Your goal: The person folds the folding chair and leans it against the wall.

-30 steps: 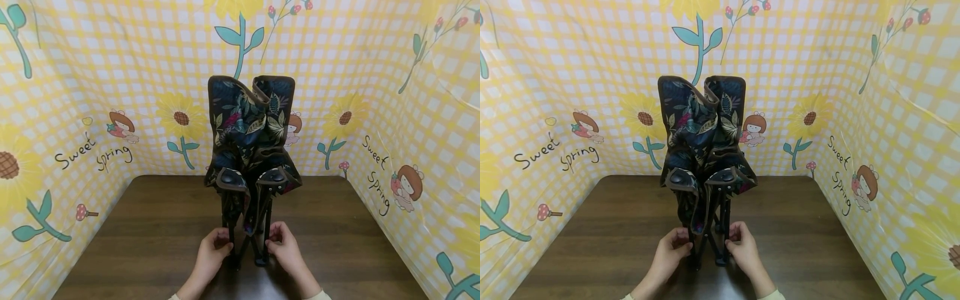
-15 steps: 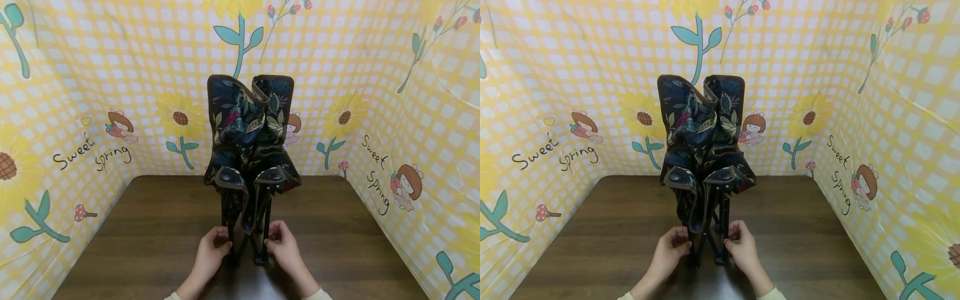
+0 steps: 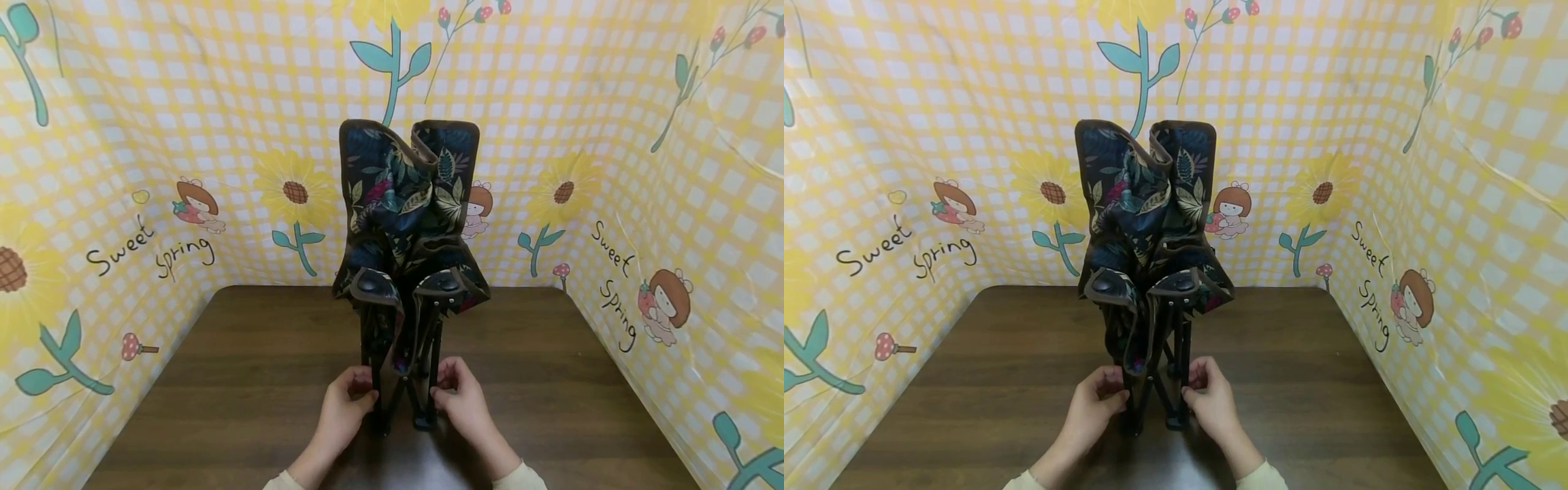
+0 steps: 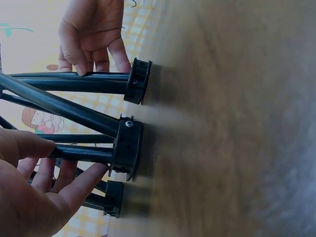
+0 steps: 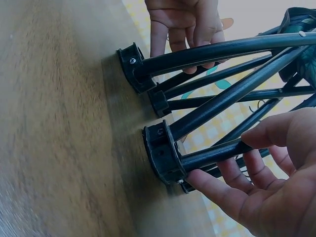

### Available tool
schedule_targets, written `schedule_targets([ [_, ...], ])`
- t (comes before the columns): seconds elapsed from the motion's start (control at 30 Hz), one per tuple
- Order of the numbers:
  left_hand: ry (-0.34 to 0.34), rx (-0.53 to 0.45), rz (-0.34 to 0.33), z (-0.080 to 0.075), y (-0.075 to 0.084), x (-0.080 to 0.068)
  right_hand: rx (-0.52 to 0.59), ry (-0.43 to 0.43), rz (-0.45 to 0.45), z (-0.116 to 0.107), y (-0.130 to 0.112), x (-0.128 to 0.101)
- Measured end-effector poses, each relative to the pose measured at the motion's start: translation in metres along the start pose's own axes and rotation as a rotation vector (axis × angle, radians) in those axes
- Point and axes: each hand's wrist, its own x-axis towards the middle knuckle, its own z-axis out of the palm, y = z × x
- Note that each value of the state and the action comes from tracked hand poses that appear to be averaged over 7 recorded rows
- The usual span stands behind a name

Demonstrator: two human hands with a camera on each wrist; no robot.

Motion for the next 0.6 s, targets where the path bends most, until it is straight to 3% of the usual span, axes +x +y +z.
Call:
schedule_targets([
  [0.33, 0.008, -0.008, 0.004, -0.0001, -0.0019, 0.004, 0.028, -0.028, 0.041, -0.0025, 0.0018, 0.0052],
  [0.6, -0.025, -0.033, -0.001, -0.0024, -0.0026, 0.0051, 0.001, -0.064, 0.015, -0.0053, 0.0043, 0.0078],
])
